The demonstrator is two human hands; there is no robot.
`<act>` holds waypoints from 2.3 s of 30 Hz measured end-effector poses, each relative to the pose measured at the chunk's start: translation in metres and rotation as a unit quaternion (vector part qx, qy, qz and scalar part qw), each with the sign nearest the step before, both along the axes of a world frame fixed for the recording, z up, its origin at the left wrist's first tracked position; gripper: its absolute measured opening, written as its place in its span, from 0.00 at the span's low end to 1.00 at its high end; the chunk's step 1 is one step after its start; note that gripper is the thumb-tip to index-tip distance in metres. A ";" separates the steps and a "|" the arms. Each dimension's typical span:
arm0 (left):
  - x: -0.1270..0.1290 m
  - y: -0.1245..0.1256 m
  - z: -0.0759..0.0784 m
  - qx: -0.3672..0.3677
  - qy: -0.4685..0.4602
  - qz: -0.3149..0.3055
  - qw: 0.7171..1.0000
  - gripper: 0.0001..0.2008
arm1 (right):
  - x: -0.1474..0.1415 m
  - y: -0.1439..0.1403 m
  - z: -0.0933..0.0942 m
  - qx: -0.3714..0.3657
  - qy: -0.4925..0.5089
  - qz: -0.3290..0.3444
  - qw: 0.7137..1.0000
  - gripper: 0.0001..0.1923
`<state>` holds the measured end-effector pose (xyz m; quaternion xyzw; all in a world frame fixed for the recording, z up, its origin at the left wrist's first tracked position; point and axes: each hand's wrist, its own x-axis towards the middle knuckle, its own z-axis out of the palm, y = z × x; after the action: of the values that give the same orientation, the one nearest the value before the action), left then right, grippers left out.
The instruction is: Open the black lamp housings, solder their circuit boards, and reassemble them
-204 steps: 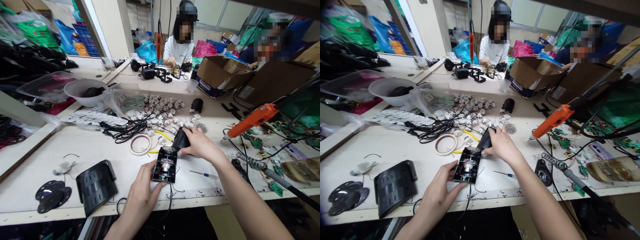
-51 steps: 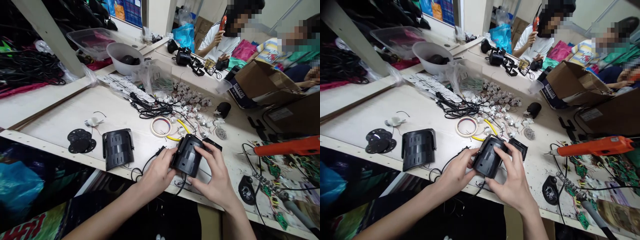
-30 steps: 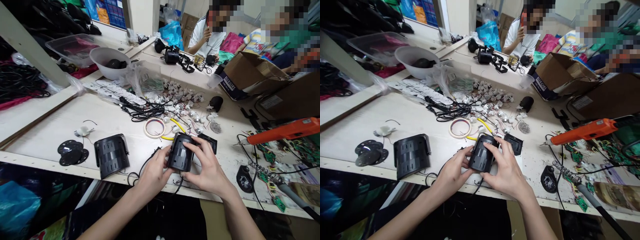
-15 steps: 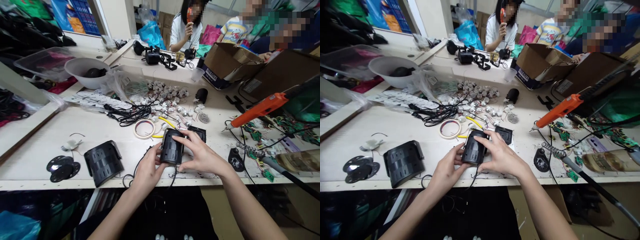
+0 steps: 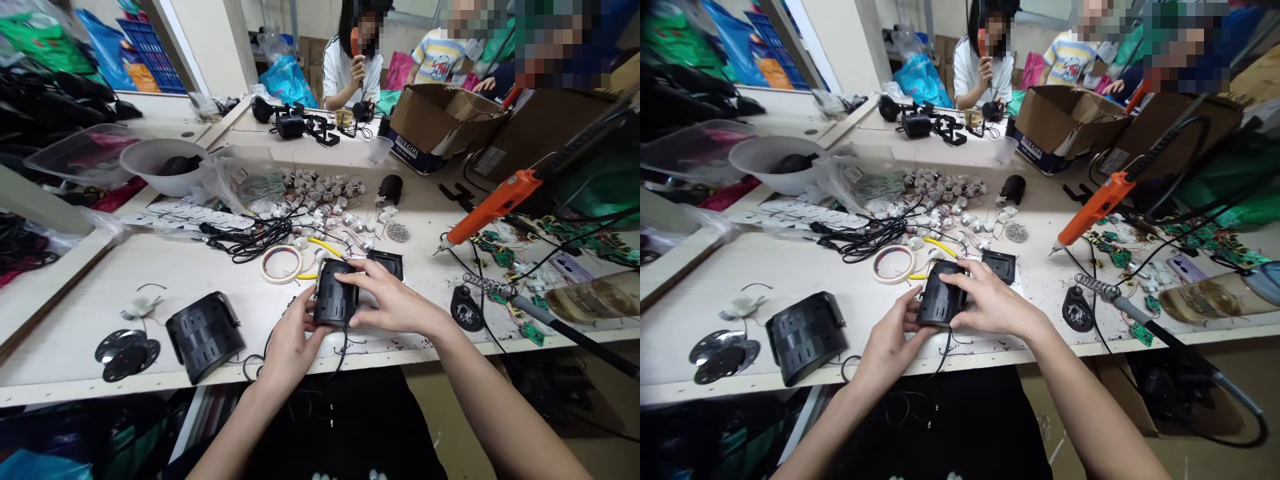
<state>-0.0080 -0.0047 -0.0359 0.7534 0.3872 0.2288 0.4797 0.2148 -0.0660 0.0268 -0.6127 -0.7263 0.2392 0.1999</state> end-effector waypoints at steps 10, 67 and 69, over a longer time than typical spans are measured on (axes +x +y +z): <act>0.016 0.016 0.034 -0.097 0.080 0.042 0.991 0.51 | -0.003 -0.002 -0.001 0.009 0.003 -0.006 1.000 0.38; 0.024 0.046 0.050 -0.117 0.079 0.025 0.990 0.33 | -0.043 -0.048 -0.029 -0.006 0.349 -0.406 0.845 0.20; 0.024 0.049 0.053 -0.083 0.080 0.007 0.993 0.33 | -0.018 -0.053 -0.019 0.095 0.301 -0.475 0.821 0.20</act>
<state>0.0163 0.0440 0.0169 0.7240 0.4471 0.1381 0.5068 0.1967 -0.1190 0.0075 -0.7572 -0.2677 0.2170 0.5549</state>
